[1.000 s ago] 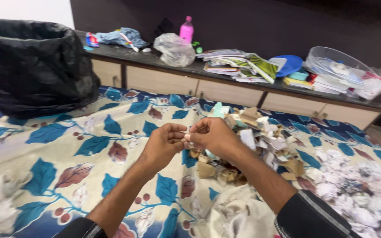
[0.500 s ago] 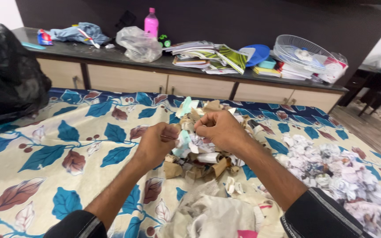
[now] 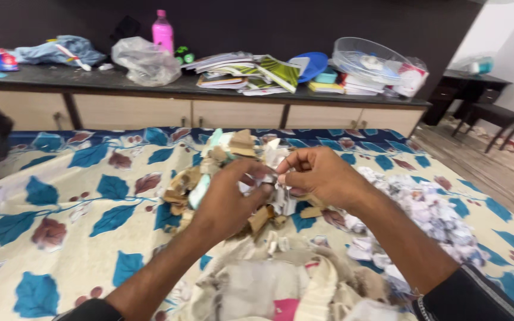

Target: The person sorts crumpled paper and fabric scraps on a bed, separating them into piles. They then place the sorted materials into black trash bags lining several bins.

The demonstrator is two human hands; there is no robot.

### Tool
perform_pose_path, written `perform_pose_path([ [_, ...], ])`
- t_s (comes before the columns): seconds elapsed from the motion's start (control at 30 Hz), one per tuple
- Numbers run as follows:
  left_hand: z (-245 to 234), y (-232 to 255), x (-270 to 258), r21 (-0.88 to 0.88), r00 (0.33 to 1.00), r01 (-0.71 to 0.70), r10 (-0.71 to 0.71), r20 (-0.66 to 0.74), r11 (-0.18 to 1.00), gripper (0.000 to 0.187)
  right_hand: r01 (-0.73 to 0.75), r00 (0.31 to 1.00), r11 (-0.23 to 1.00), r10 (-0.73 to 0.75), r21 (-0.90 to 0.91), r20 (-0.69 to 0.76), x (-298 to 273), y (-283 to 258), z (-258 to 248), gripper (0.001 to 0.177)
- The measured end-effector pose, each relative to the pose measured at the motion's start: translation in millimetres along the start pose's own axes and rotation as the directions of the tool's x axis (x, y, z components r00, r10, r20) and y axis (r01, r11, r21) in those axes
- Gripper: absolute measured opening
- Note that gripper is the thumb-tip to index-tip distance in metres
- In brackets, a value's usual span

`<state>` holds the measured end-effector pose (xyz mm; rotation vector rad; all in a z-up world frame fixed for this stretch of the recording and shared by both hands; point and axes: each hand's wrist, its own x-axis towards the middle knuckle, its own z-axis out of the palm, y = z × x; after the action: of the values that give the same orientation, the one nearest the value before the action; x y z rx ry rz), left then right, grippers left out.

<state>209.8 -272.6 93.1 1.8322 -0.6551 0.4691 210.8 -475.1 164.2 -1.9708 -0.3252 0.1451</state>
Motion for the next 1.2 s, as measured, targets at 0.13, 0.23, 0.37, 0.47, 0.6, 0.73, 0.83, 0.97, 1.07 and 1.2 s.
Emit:
perform_pose_path([
  [0.13,54,22,26,-0.204,0.975,0.137,-0.095,0.2,0.969,0.033,-0.061,0.986,0.985,0.035,-0.16,-0.163,-28,12,-44,0.019],
  [0.23,101,26,44,-0.199,0.978,0.109,-0.069,0.198,0.974,0.022,-0.118,0.969,0.981,0.079,-0.157,-0.232,-46,24,-79,0.02],
  [0.37,155,27,57,-0.206,0.96,0.136,-0.077,0.27,0.969,0.019,-0.219,0.931,0.937,0.117,-0.272,-0.346,-68,47,-123,0.024],
  [0.47,184,26,59,-0.128,0.936,0.152,-0.101,0.338,0.98,0.028,-0.252,0.918,0.802,0.02,-0.542,-0.397,-77,65,-146,0.024],
  [0.6,213,23,61,-0.071,0.912,0.112,-0.075,0.403,0.991,0.046,-0.199,0.921,0.745,-0.08,-0.637,-0.38,-86,84,-155,0.027],
  [0.73,236,14,67,-0.044,0.9,0.095,-0.067,0.43,0.995,0.052,-0.192,0.927,0.732,-0.084,-0.653,-0.366,-90,93,-157,0.024],
  [0.83,245,5,69,0.026,0.902,0.07,-0.075,0.425,0.997,0.051,-0.186,0.931,0.742,-0.075,-0.644,-0.356,-93,92,-158,0.023],
  [0.97,253,-6,69,0.032,0.883,0.114,-0.117,0.454,0.993,0.052,-0.226,0.928,0.743,-0.031,-0.629,-0.371,-99,89,-157,0.022],
  [1.07,257,-13,67,0.031,0.861,0.139,-0.136,0.491,0.99,0.052,-0.22,0.929,0.742,-0.039,-0.633,-0.369,-104,88,-157,0.023],
  [1.2,263,-21,64,-0.012,0.804,0.244,-0.196,0.562,0.97,0.05,-0.218,0.931,0.762,-0.026,-0.61,-0.365,-107,86,-156,0.023],
])
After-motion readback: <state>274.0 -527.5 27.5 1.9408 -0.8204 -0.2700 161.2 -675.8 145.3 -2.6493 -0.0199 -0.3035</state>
